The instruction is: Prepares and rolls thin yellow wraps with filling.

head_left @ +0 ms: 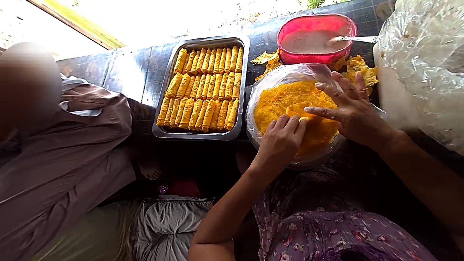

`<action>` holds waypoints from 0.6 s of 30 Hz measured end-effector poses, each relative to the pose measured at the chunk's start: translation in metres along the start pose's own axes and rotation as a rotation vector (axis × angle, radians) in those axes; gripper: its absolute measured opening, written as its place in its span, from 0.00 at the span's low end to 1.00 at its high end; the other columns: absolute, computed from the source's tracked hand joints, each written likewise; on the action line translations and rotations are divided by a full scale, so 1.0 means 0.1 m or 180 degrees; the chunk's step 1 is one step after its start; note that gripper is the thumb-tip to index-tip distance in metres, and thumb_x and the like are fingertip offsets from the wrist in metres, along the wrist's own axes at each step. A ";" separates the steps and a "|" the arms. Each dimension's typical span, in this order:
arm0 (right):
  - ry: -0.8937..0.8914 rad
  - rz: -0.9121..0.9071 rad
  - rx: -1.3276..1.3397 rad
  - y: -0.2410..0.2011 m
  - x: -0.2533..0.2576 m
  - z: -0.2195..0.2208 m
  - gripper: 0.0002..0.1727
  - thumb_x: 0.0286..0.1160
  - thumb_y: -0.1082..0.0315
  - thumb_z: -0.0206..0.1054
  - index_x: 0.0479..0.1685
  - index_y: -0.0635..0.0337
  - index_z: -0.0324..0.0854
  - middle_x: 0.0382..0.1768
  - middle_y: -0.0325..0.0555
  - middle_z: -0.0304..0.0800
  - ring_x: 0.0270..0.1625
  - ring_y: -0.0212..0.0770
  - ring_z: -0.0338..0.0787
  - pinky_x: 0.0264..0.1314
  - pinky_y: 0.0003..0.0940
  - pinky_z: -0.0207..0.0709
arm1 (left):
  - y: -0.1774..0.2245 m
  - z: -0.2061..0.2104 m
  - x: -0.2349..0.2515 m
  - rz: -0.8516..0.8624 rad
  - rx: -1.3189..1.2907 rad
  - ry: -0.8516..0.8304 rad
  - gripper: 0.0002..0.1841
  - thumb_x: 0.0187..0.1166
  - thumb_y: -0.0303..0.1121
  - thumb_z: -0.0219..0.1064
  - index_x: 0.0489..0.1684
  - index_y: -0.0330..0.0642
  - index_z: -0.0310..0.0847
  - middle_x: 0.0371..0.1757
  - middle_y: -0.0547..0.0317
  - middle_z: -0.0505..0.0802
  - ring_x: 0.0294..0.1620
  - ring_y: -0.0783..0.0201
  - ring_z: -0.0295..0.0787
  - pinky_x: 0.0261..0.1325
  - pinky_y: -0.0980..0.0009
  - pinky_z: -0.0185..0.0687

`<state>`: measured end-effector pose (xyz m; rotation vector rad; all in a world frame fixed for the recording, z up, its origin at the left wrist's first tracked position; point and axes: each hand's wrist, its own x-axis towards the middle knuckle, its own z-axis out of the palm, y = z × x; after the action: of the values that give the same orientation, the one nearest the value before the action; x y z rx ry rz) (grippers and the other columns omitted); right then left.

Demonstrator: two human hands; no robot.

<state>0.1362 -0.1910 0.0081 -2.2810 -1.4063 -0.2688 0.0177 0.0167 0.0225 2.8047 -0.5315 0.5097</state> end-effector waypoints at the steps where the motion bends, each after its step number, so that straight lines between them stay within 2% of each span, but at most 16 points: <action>1: -0.0102 -0.0098 -0.0220 0.03 -0.02 0.01 0.38 0.65 0.87 0.60 0.70 0.34 0.88 0.85 0.60 0.70 0.92 0.74 0.51 0.84 0.87 0.30 | 0.03 0.02 -0.03 -0.0028 0.0055 0.0045 0.16 0.76 0.18 0.63 0.58 0.38 0.91 0.55 0.48 0.94 0.60 0.49 0.90 0.60 0.58 0.85; 5: -0.0302 -0.0168 -0.0577 0.07 0.10 -0.05 0.39 0.71 0.89 0.60 0.71 0.31 0.87 0.86 0.60 0.69 0.93 0.75 0.48 0.82 0.89 0.25 | 0.09 0.05 -0.06 -0.0115 0.0139 0.0098 0.17 0.76 0.18 0.63 0.60 0.37 0.90 0.57 0.48 0.94 0.62 0.49 0.89 0.62 0.58 0.83; 10: -0.0169 0.0015 -0.0655 0.04 0.18 -0.13 0.38 0.70 0.90 0.59 0.73 0.39 0.86 0.88 0.59 0.65 0.94 0.72 0.46 0.82 0.88 0.24 | 0.11 0.06 -0.08 -0.0152 0.0171 0.0090 0.18 0.75 0.18 0.63 0.61 0.38 0.90 0.58 0.49 0.94 0.63 0.49 0.88 0.61 0.58 0.83; 13: -0.0140 -0.0253 -0.0358 0.06 0.13 -0.12 0.39 0.65 0.91 0.60 0.67 0.35 0.90 0.87 0.59 0.67 0.93 0.76 0.47 0.83 0.89 0.25 | 0.14 0.07 -0.10 -0.0180 0.0187 0.0120 0.18 0.75 0.18 0.64 0.61 0.38 0.90 0.58 0.49 0.94 0.65 0.49 0.88 0.63 0.59 0.82; 16: -0.0303 -0.0409 -0.0353 0.13 0.13 -0.06 0.40 0.68 0.91 0.58 0.68 0.30 0.89 0.87 0.58 0.69 0.93 0.76 0.49 0.83 0.88 0.27 | 0.13 0.08 -0.10 -0.0200 0.0158 0.0111 0.18 0.75 0.18 0.64 0.61 0.38 0.90 0.59 0.48 0.94 0.66 0.48 0.87 0.66 0.57 0.81; 18: -0.0326 -0.0325 -0.0450 0.14 0.17 -0.05 0.41 0.69 0.92 0.58 0.69 0.32 0.89 0.87 0.59 0.68 0.93 0.75 0.49 0.83 0.88 0.27 | 0.12 0.10 -0.09 -0.0205 0.0117 0.0121 0.18 0.74 0.18 0.64 0.61 0.38 0.90 0.59 0.48 0.94 0.68 0.47 0.87 0.68 0.55 0.80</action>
<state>0.1570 -0.1845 0.0151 -2.3691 -1.6052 -0.2957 0.0077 0.0054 0.0123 2.8302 -0.4269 0.5640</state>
